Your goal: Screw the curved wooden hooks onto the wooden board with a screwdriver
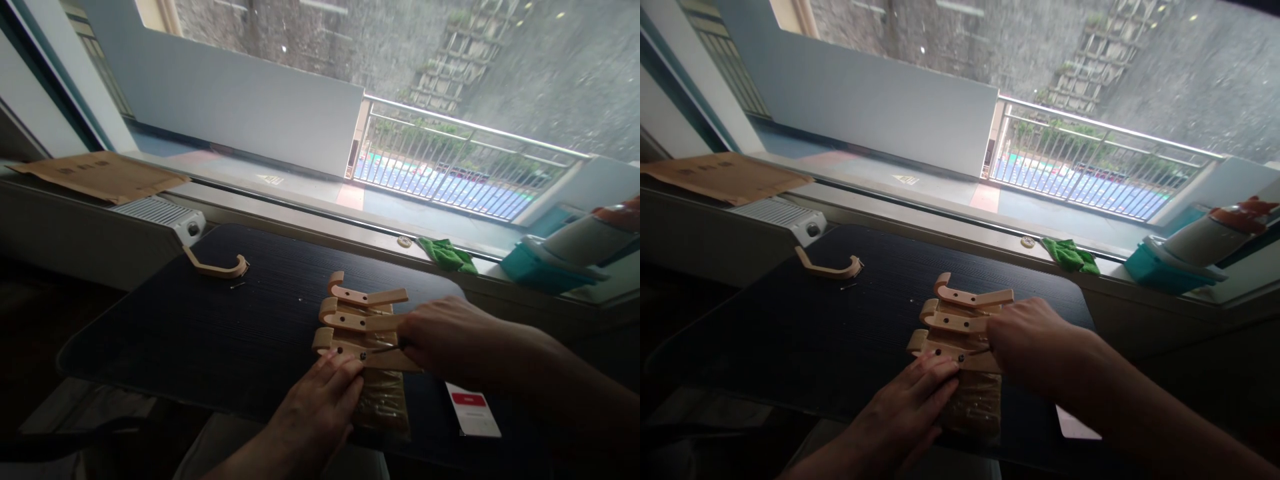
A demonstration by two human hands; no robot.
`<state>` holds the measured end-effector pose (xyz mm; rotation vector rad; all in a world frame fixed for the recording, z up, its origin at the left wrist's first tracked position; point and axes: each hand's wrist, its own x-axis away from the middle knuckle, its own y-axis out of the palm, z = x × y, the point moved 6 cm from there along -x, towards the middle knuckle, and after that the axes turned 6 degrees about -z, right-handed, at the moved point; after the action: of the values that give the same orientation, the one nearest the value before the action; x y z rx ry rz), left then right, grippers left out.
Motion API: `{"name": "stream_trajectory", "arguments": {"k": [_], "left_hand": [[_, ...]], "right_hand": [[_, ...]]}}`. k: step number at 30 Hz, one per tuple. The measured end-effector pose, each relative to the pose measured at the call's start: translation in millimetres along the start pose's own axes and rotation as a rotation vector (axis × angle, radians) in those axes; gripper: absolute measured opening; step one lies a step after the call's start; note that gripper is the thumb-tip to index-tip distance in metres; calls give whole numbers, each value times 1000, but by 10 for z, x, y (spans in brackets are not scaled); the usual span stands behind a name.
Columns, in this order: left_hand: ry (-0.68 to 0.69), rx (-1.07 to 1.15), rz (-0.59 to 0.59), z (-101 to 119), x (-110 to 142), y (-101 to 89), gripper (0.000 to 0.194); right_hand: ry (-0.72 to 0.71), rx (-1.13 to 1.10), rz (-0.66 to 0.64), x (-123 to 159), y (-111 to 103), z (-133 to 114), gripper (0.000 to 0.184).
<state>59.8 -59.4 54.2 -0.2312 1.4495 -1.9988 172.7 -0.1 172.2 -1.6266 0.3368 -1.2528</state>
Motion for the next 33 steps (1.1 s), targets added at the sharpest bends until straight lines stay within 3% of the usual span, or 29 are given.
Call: {"name": "stream_trajectory", "arguments": {"k": [4, 6, 11, 14, 20, 24, 29, 33], "left_hand": [[36, -31, 52, -9, 23, 33, 45], [51, -55, 71, -15, 38, 56, 45], [80, -129, 151, -28, 73, 89, 45], [89, -187, 207, -30, 91, 81, 43], [98, -217, 214, -43, 87, 87, 43], [89, -216, 229, -39, 76, 74, 38], [89, -228, 248, -18, 69, 61, 35], [86, -220, 240, -12, 57, 39, 34]], "right_hand": [[54, -269, 377, 217, -113, 193, 23], [114, -424, 484, 231, -35, 206, 24], [211, -730, 539, -32, 420, 160, 21], [253, -826, 572, -134, 537, 196, 17], [346, -756, 667, -170, 486, 126, 12], [315, -733, 658, -199, 464, 96, 10], [383, -742, 678, -187, 454, 179, 14], [274, -766, 648, -257, 463, 123, 11]]}}
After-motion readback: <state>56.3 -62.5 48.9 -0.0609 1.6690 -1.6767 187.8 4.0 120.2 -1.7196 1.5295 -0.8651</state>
